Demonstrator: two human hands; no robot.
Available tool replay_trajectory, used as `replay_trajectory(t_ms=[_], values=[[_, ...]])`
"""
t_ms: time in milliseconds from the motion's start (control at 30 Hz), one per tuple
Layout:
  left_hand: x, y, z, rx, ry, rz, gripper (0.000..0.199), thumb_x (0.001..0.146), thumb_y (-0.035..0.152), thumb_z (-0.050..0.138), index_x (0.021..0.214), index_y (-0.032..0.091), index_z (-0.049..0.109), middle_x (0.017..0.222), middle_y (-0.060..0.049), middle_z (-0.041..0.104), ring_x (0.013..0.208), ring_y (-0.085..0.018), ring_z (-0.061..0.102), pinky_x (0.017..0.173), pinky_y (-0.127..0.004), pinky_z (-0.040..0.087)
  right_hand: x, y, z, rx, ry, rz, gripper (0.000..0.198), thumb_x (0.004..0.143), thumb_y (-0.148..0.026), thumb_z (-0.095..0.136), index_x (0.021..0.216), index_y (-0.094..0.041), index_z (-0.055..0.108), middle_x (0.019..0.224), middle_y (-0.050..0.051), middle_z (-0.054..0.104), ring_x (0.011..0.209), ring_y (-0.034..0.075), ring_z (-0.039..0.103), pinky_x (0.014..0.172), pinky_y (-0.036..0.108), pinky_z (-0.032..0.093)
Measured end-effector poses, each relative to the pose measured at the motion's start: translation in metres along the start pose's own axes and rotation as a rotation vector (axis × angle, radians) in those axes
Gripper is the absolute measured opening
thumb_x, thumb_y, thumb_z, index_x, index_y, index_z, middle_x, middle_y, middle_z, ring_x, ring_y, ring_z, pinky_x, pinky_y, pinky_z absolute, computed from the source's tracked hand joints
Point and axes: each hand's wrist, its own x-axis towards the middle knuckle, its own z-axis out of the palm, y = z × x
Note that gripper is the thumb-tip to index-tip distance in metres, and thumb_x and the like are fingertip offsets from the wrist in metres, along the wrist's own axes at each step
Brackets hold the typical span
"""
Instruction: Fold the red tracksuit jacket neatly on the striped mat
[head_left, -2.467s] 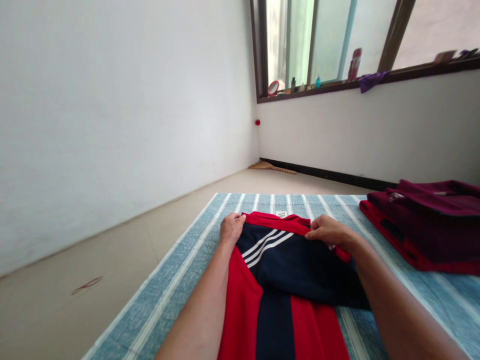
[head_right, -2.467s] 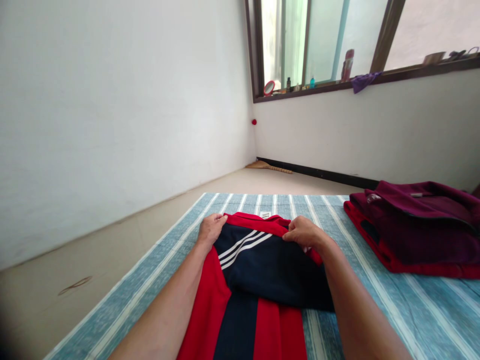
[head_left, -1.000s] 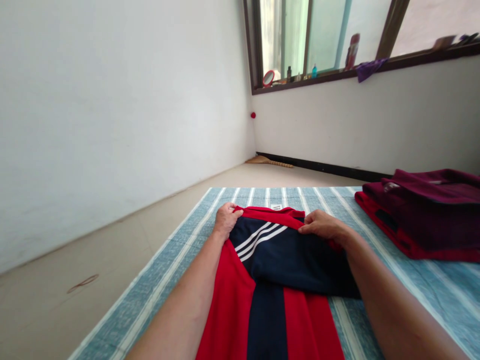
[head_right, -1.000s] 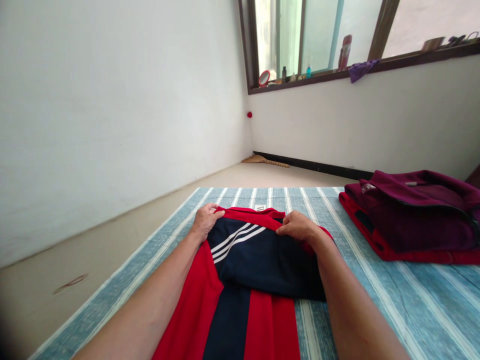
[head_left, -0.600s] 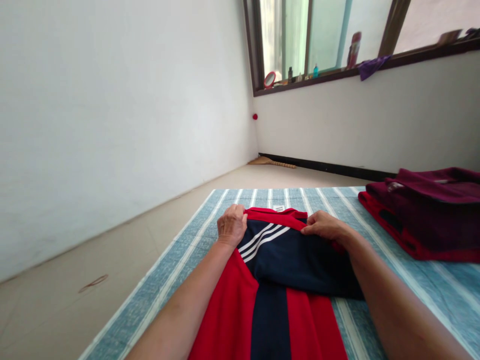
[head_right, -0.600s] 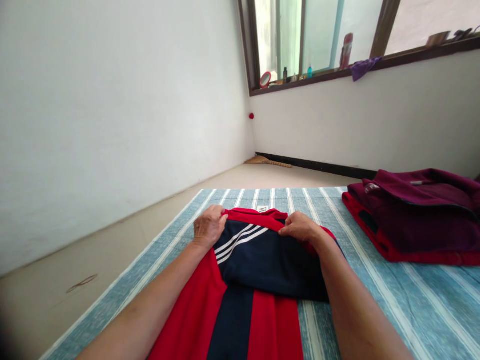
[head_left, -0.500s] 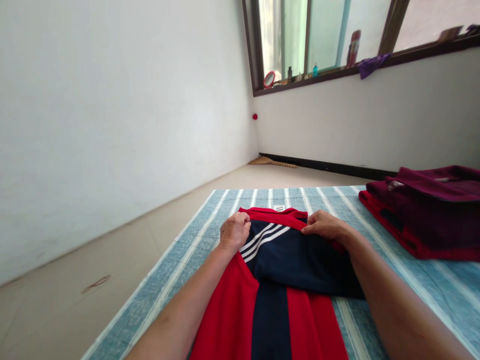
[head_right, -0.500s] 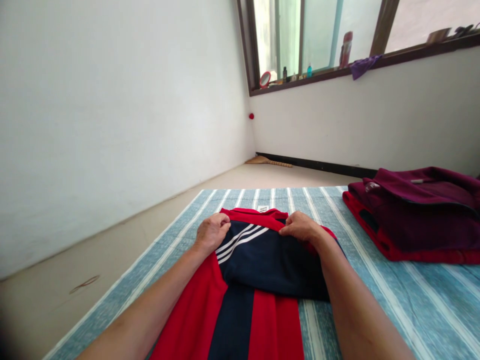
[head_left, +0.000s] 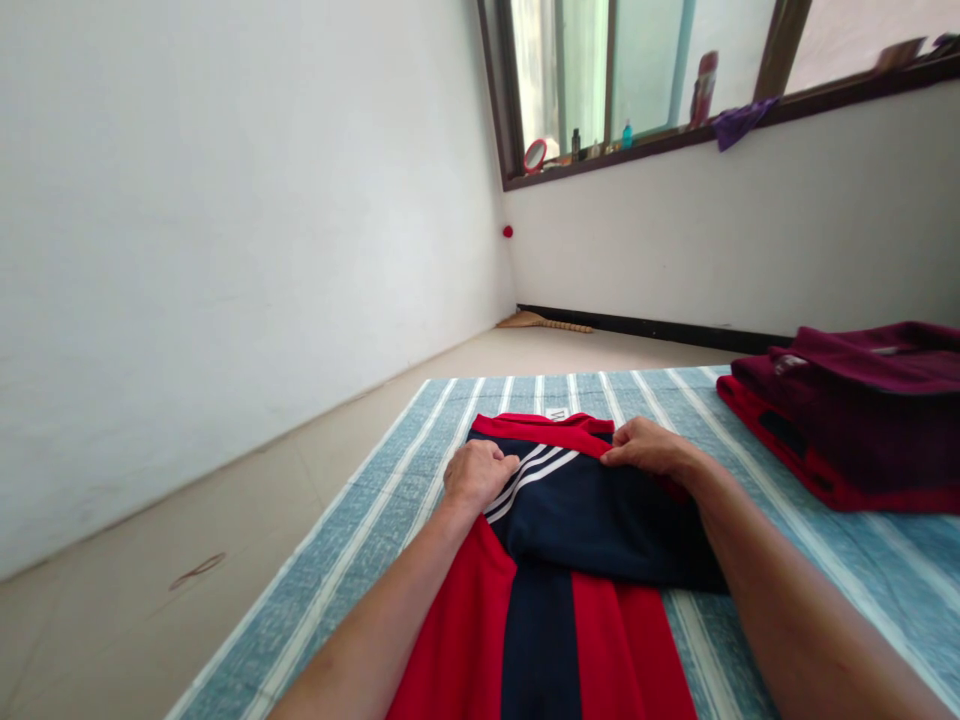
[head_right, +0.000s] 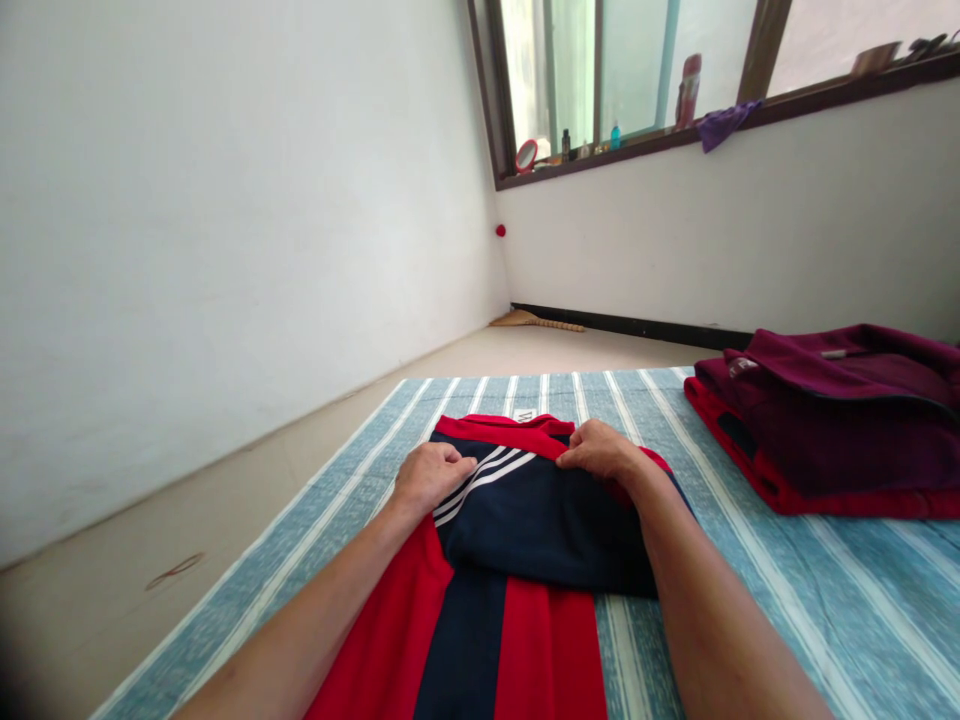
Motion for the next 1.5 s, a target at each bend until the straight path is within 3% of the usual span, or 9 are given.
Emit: replay_trajectory(t_ms=[267, 533, 833, 1100, 1267, 1500], values=[[0.004, 0.001, 0.007, -0.085, -0.033, 0.016, 0.018, 0.057, 0.012, 0.059, 0.042, 0.021, 0.060, 0.048, -0.003, 0.060, 0.059, -0.019, 0.058, 0.058, -0.026, 0.036, 0.002, 0.003, 0.002, -0.005, 0.013, -0.009, 0.019, 0.065, -0.023, 0.065, 0.052, -0.018, 0.053, 0.045, -0.005, 0.046, 0.045, 0.009, 0.043, 0.043, 0.022, 0.028], [0.007, -0.013, -0.006, -0.326, -0.041, 0.076, 0.017, 0.065, 0.022, 0.054, 0.048, 0.019, 0.056, 0.051, 0.002, 0.057, 0.055, -0.014, 0.053, 0.055, -0.023, 0.037, 0.002, 0.002, 0.001, -0.018, 0.008, -0.006, 0.017, 0.065, -0.022, 0.065, 0.053, -0.017, 0.055, 0.045, -0.005, 0.046, 0.046, 0.009, 0.044, 0.042, 0.022, 0.027], [0.001, -0.018, -0.024, -0.440, -0.049, 0.081, 0.014, 0.066, 0.028, 0.053, 0.057, 0.018, 0.059, 0.052, 0.004, 0.056, 0.051, -0.012, 0.049, 0.051, -0.022, 0.037, 0.002, 0.002, 0.002, -0.014, 0.000, -0.008, 0.019, 0.067, -0.021, 0.064, 0.053, -0.018, 0.052, 0.044, -0.006, 0.044, 0.043, 0.008, 0.041, 0.041, 0.022, 0.026], [0.005, -0.043, -0.061, -0.435, 0.056, 0.052, 0.016, 0.066, 0.032, 0.054, 0.056, 0.019, 0.057, 0.052, 0.004, 0.054, 0.052, -0.012, 0.049, 0.052, -0.022, 0.038, 0.004, 0.005, 0.002, -0.025, 0.003, -0.017, 0.019, 0.067, -0.021, 0.064, 0.053, -0.018, 0.052, 0.045, -0.006, 0.044, 0.043, 0.008, 0.040, 0.042, 0.022, 0.027], [-0.001, -0.065, -0.087, -0.343, 0.054, 0.028, 0.021, 0.066, 0.038, 0.054, 0.061, 0.018, 0.060, 0.051, 0.004, 0.054, 0.051, -0.012, 0.049, 0.051, -0.022, 0.037, 0.004, 0.008, 0.002, -0.025, -0.025, -0.011, 0.017, 0.064, -0.026, 0.066, 0.054, -0.017, 0.057, 0.049, -0.003, 0.050, 0.048, 0.010, 0.044, 0.045, 0.022, 0.031], [-0.006, -0.108, -0.116, -0.190, 0.114, -0.062, 0.022, 0.066, 0.038, 0.052, 0.062, 0.018, 0.060, 0.054, 0.004, 0.058, 0.055, -0.014, 0.054, 0.054, -0.023, 0.040, 0.013, 0.021, 0.003, -0.016, -0.049, -0.041, 0.020, 0.063, -0.032, 0.066, 0.053, -0.018, 0.057, 0.049, -0.003, 0.051, 0.049, 0.011, 0.044, 0.046, 0.023, 0.031]])
